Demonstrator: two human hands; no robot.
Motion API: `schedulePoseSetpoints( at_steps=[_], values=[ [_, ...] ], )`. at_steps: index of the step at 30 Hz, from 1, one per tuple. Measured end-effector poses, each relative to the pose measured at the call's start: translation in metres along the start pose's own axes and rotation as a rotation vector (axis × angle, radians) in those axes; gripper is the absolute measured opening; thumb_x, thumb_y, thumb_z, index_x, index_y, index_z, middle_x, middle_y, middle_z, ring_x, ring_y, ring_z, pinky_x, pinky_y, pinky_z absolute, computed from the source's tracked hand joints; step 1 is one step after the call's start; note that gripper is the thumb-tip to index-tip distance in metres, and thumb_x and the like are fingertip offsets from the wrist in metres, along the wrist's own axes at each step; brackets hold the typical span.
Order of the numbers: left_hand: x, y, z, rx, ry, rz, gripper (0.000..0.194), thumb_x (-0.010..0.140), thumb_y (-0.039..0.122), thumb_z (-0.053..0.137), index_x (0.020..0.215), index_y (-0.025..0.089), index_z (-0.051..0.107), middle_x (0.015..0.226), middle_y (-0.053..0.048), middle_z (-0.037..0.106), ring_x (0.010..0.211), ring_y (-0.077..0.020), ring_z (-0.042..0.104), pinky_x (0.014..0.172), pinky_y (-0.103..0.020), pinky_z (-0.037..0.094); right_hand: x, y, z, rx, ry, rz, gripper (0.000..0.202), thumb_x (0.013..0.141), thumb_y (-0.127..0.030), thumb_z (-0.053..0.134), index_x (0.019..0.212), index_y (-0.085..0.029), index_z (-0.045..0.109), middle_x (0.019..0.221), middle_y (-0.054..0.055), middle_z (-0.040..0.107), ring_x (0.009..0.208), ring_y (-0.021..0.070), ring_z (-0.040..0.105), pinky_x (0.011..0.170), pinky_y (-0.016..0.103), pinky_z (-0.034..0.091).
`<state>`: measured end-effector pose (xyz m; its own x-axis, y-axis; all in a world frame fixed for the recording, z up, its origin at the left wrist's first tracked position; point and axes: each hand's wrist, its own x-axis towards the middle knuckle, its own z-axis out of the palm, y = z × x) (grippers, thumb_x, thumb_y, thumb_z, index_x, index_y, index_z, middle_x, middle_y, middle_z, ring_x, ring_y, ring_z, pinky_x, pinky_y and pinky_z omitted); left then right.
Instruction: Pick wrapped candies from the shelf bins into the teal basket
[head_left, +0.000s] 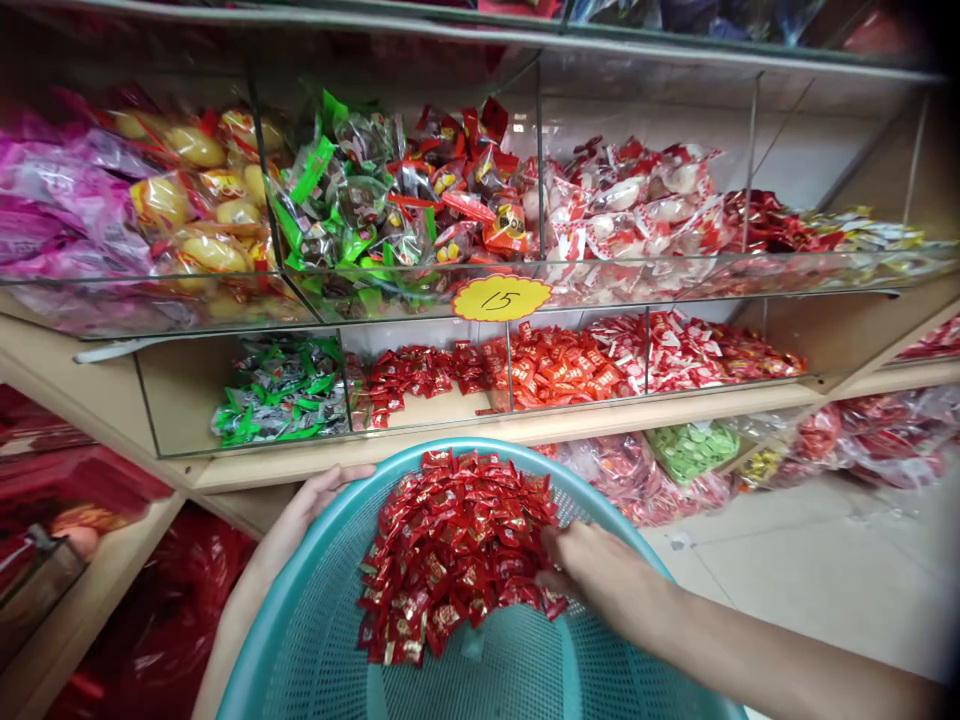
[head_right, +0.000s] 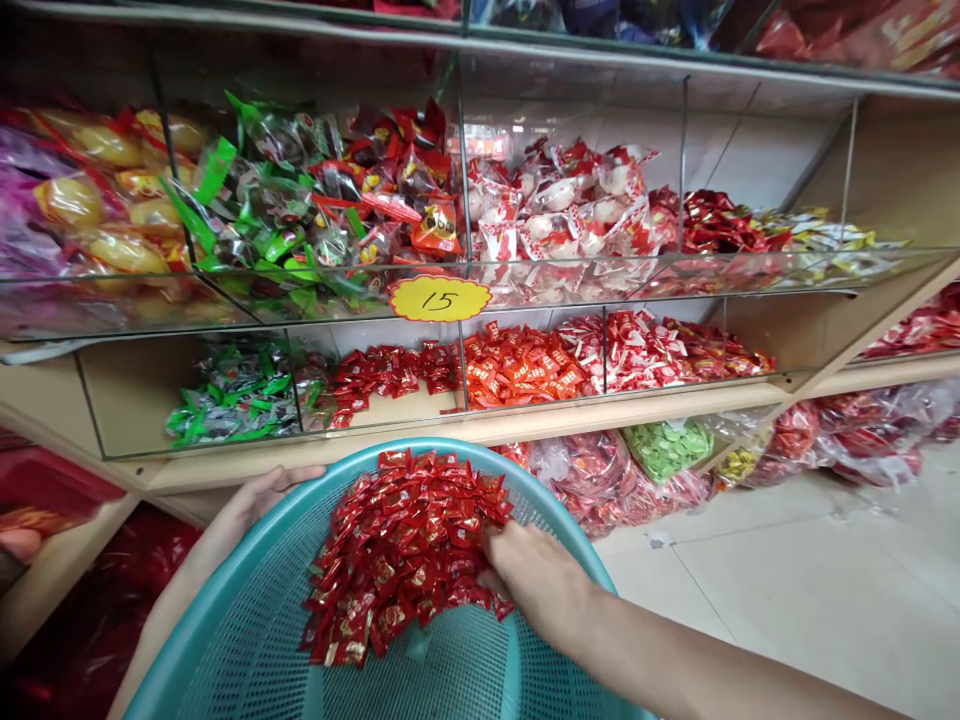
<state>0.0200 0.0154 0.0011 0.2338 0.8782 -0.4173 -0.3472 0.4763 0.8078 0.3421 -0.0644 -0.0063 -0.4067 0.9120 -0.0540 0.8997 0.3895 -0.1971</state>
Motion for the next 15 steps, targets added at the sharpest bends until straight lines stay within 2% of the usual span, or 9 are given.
schedulePoseSetpoints(
  at_steps=[2, 4, 7, 10, 13, 15],
  values=[
    [0.002, -0.001, -0.001, 0.008, -0.008, 0.001, 0.036, 0.082, 0.037, 0.052, 0.109, 0.015, 0.063, 0.096, -0.009, 0.075, 0.084, -0.0237, 0.07, 0.072, -0.033, 0.052, 0.016, -0.002, -0.034, 0.026, 0.049, 0.007, 0.019, 0.085, -0.029, 0.055, 0.069, -0.017, 0.055, 0.057, 0.001, 0.051, 0.051, 0.0125, 0.048, 0.049, 0.028, 0.027],
    [0.004, -0.003, -0.002, 0.013, -0.01, 0.007, 0.035, 0.082, 0.037, 0.051, 0.107, 0.015, 0.064, 0.095, -0.008, 0.075, 0.084, -0.0236, 0.07, 0.073, -0.033, 0.052, 0.045, -0.009, -0.067, 0.052, 0.137, -0.048, 0.025, 0.09, -0.033, 0.046, 0.074, -0.017, 0.055, 0.059, 0.002, 0.051, 0.053, 0.0127, 0.048, 0.051, 0.029, 0.028],
    [0.007, -0.006, -0.003, 0.029, -0.004, 0.022, 0.033, 0.082, 0.038, 0.051, 0.102, 0.016, 0.065, 0.093, -0.008, 0.075, 0.083, -0.0235, 0.07, 0.074, -0.033, 0.051, 0.111, -0.021, -0.1, 0.047, 0.254, -0.202, 0.02, 0.092, -0.028, 0.041, 0.089, -0.015, 0.056, 0.084, 0.008, 0.059, 0.07, 0.015, 0.054, 0.062, 0.028, 0.035],
    [0.012, -0.01, -0.005, 0.044, 0.005, 0.047, 0.035, 0.08, 0.041, 0.052, 0.1, 0.016, 0.066, 0.094, -0.008, 0.075, 0.085, -0.0243, 0.07, 0.077, -0.034, 0.05, 0.189, -0.029, -0.106, -0.002, 0.279, -0.297, 0.027, 0.092, -0.032, 0.044, 0.109, -0.014, 0.056, 0.112, 0.013, 0.056, 0.101, 0.0211, 0.052, 0.083, 0.031, 0.038],
    [0.016, -0.013, -0.009, 0.067, 0.019, 0.048, 0.037, 0.078, 0.044, 0.055, 0.099, 0.016, 0.067, 0.097, -0.009, 0.075, 0.088, -0.0248, 0.069, 0.08, -0.034, 0.05, 0.255, -0.03, -0.096, 0.039, 0.166, -0.163, 0.043, 0.092, -0.044, 0.042, 0.125, -0.019, 0.049, 0.134, 0.012, 0.045, 0.121, 0.0268, 0.039, 0.094, 0.037, 0.035],
    [0.018, -0.014, -0.011, 0.077, 0.025, 0.043, 0.039, 0.076, 0.046, 0.057, 0.098, 0.016, 0.069, 0.097, -0.009, 0.075, 0.089, -0.0252, 0.068, 0.082, -0.034, 0.049, 0.282, -0.028, -0.085, 0.054, 0.132, -0.101, 0.052, 0.091, -0.053, 0.035, 0.131, -0.021, 0.045, 0.141, 0.011, 0.04, 0.127, 0.03, 0.033, 0.095, 0.042, 0.035]
  ],
)
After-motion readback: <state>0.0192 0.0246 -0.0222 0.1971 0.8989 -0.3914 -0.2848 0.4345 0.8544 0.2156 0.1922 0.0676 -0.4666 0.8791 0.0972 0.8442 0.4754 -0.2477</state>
